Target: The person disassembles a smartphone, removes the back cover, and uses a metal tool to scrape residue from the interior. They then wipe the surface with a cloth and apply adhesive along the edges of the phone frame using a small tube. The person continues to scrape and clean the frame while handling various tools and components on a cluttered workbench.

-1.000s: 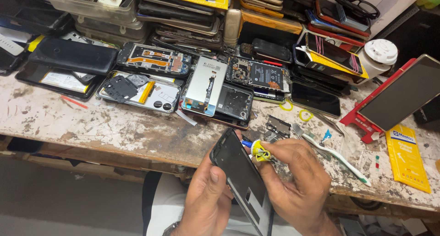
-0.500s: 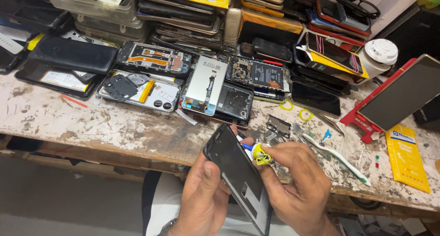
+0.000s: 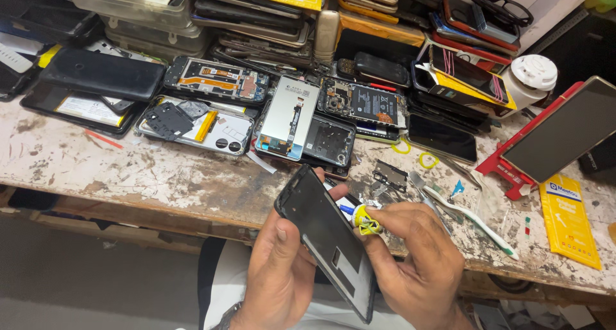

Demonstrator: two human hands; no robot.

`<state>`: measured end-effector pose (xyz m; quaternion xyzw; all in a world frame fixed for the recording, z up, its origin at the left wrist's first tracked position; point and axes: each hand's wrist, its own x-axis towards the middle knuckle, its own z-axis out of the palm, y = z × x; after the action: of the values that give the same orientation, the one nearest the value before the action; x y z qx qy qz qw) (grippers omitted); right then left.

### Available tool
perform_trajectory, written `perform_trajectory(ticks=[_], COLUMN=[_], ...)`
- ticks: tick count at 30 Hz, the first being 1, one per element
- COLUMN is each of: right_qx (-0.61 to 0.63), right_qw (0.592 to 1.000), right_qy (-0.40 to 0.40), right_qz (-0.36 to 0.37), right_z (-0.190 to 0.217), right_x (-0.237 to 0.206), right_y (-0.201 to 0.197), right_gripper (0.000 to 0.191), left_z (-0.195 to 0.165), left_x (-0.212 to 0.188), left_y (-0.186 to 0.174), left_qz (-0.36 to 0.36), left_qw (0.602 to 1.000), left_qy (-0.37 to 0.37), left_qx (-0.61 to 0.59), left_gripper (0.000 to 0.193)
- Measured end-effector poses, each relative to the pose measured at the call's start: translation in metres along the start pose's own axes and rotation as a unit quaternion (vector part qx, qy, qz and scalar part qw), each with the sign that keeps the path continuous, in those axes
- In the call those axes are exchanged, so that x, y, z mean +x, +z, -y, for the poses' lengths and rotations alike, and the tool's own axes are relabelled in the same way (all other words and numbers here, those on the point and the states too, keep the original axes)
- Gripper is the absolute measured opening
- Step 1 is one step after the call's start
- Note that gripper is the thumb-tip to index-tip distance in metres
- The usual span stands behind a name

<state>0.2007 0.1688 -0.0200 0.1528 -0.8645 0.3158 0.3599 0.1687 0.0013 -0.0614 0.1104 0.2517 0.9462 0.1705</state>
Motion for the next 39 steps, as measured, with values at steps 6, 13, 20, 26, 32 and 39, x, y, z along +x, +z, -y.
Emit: perform_trajectory(ticks=[6,13,20,26,32,39], right_qx=[-0.001,0.003,0.000,-0.002,0.000,0.008], right_qw=[1.000,1.000,1.000,1.000,1.000,1.000], right_qy=[0.006,0.013,0.010,0.012,0.002,0.002], right_qz=[0.002,0.002,0.002,0.005,0.010,0.018], right_z=[0.001,0.001,0.000,0.000,-0.001,0.001], right_x=[-0.005,-0.009,-0.011,-0.014,-0.013,-0.012], right_y=[0.000,-0.001,-0.002,-0.002,-0.005,-0.011], right_gripper=[0.039,0.038,0.037,0.036,0.036,0.039], left_z=[-0.003,-0.005,-0.009,-0.012,-0.011,-0.014], left_x=[-0.002,-0.001,0.002,0.003,0.004,0.006], left_y=[-0.002,-0.003,-0.001,0.001,0.002,0.001], left_qz=[-0.003,0.002,-0.004,-0.007,-0.027,-0.052], left_qw=[1.000,1.000,1.000,1.000,0.999,0.998], left_qy=[0.005,0.010,0.015,0.019,0.012,-0.008], left_qx=[0.001,-0.007,-0.001,0.011,-0.013,-0.022], left_gripper=[0.089,0.090,0.088,0.086,0.086,0.087])
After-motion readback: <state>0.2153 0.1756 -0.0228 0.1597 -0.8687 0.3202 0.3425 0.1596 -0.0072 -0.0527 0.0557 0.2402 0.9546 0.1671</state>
